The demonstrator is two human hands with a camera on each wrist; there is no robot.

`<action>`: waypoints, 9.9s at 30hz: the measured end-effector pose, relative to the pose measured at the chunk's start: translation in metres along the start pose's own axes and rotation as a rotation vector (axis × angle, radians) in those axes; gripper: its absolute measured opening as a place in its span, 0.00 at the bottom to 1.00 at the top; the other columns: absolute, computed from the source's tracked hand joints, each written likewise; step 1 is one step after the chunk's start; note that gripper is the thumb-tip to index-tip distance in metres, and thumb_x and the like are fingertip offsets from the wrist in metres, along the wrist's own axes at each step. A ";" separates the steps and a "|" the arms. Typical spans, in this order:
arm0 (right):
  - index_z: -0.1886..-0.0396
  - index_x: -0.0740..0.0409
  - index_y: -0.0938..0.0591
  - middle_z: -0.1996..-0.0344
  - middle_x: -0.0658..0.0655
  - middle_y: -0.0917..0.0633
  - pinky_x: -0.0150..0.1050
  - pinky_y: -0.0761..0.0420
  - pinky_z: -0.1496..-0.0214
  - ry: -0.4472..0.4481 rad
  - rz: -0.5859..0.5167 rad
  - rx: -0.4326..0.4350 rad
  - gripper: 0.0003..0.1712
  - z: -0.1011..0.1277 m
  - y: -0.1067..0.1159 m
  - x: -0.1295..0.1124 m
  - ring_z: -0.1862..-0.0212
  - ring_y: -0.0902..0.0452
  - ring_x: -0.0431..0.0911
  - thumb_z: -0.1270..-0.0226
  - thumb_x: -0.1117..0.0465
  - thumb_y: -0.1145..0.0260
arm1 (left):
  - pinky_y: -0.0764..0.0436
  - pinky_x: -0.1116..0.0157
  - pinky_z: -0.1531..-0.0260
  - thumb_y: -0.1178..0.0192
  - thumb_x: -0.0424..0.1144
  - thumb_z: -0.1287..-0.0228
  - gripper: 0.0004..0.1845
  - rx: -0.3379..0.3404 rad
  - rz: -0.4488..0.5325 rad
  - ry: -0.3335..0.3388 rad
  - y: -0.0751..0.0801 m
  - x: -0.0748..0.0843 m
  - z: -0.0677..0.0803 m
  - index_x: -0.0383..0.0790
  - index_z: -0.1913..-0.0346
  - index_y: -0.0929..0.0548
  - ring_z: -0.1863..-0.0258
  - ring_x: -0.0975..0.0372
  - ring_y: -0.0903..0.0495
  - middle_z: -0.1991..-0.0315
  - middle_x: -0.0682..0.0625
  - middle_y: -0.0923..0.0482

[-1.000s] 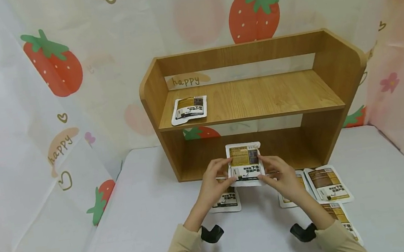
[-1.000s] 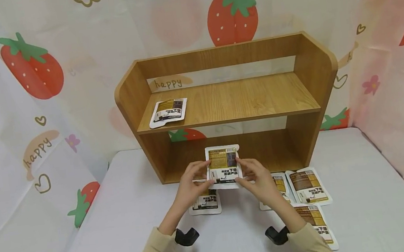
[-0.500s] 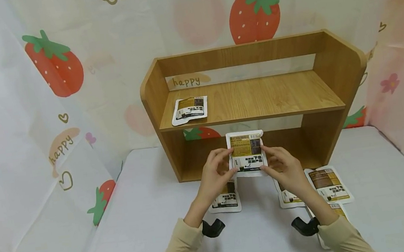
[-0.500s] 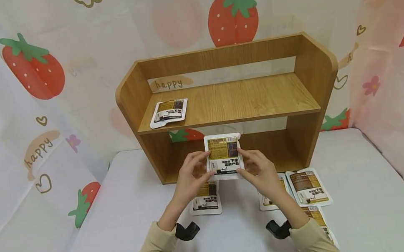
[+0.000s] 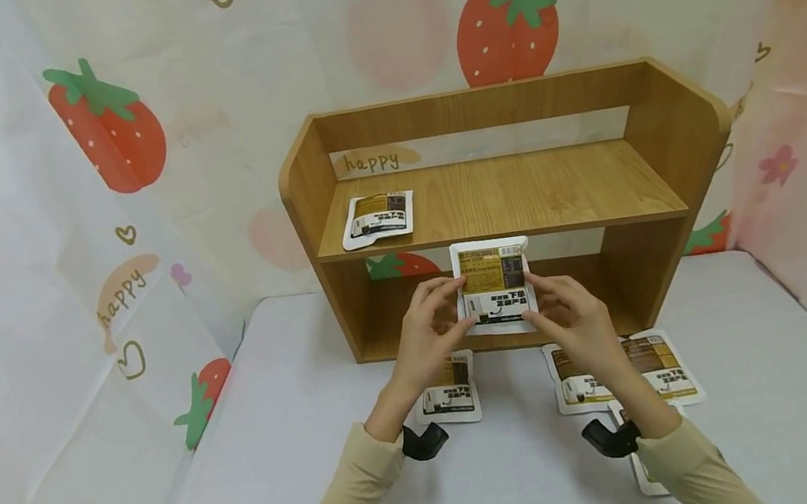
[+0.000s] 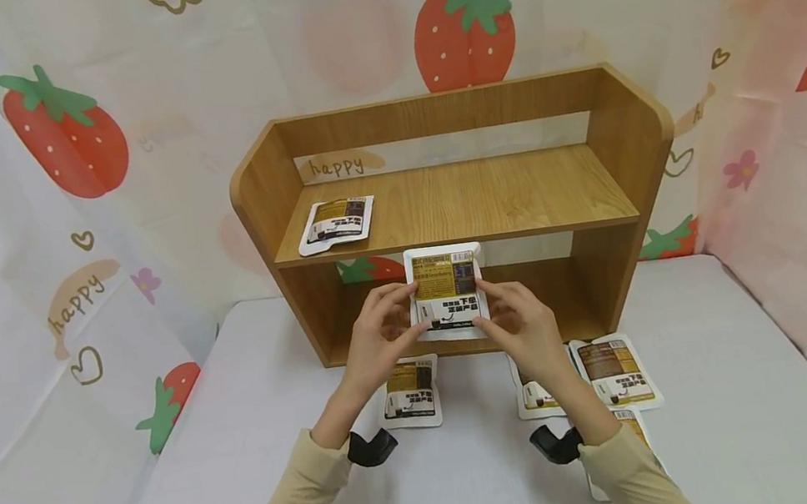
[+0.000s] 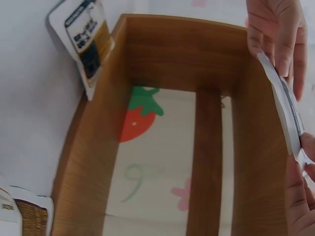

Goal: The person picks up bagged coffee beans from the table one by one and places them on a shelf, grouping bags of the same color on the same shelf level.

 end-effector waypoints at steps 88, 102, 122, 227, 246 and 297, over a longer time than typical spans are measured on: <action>0.46 0.70 0.23 0.43 0.66 0.25 0.49 0.22 0.49 -0.223 0.154 -0.144 0.22 -0.115 0.018 0.019 0.50 0.23 0.58 0.38 0.64 0.36 | 0.20 0.65 0.56 0.39 0.36 0.41 0.20 -0.041 -0.314 0.124 0.007 0.029 -0.110 0.37 0.44 0.22 0.53 0.56 0.20 0.46 0.44 0.22; 0.44 0.70 0.25 0.43 0.69 0.27 0.47 0.24 0.46 -0.190 0.088 -0.130 0.22 -0.113 0.013 0.023 0.47 0.25 0.58 0.36 0.64 0.38 | 0.21 0.68 0.54 0.43 0.35 0.36 0.20 -0.039 -0.303 0.098 0.012 0.029 -0.104 0.35 0.42 0.25 0.48 0.55 0.22 0.42 0.41 0.27; 0.38 0.61 0.29 0.40 0.61 0.30 0.51 0.28 0.43 0.038 0.047 0.058 0.27 -0.078 0.007 0.016 0.41 0.33 0.54 0.37 0.66 0.38 | 0.23 0.65 0.57 0.42 0.36 0.36 0.19 0.092 -0.256 -0.193 0.017 0.021 -0.069 0.36 0.43 0.24 0.53 0.59 0.25 0.45 0.47 0.26; 0.48 0.65 0.21 0.57 0.67 0.17 0.30 0.22 0.70 -0.426 -0.137 -0.317 0.24 0.080 -0.117 0.099 0.65 0.17 0.51 0.48 0.74 0.33 | 0.24 0.73 0.78 0.35 0.31 0.46 0.23 -0.204 -0.055 0.434 0.003 -0.114 0.102 0.31 0.46 0.23 0.70 0.61 0.20 0.58 0.35 0.22; 0.50 0.59 0.18 0.56 0.62 0.16 0.30 0.23 0.70 -0.562 -0.132 -0.207 0.22 0.077 -0.082 0.098 0.64 0.17 0.46 0.48 0.71 0.31 | 0.25 0.74 0.77 0.34 0.34 0.45 0.23 -0.177 0.051 0.446 -0.014 -0.096 0.084 0.36 0.44 0.23 0.66 0.59 0.21 0.51 0.38 0.22; 0.41 0.59 0.26 0.48 0.55 0.24 0.31 0.20 0.65 -0.411 -0.052 -0.178 0.29 0.086 0.033 0.112 0.61 0.24 0.32 0.43 0.60 0.31 | 0.21 0.74 0.67 0.32 0.27 0.50 0.36 -0.311 0.038 0.219 -0.095 -0.030 0.043 0.43 0.36 0.31 0.61 0.67 0.21 0.43 0.47 0.29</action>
Point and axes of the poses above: each hand's wrist, its own z-axis away from the middle knuckle, its own y-axis out of the back of the hand, x = y × z, the point moved 2 cm from there along -z, towards the middle knuckle
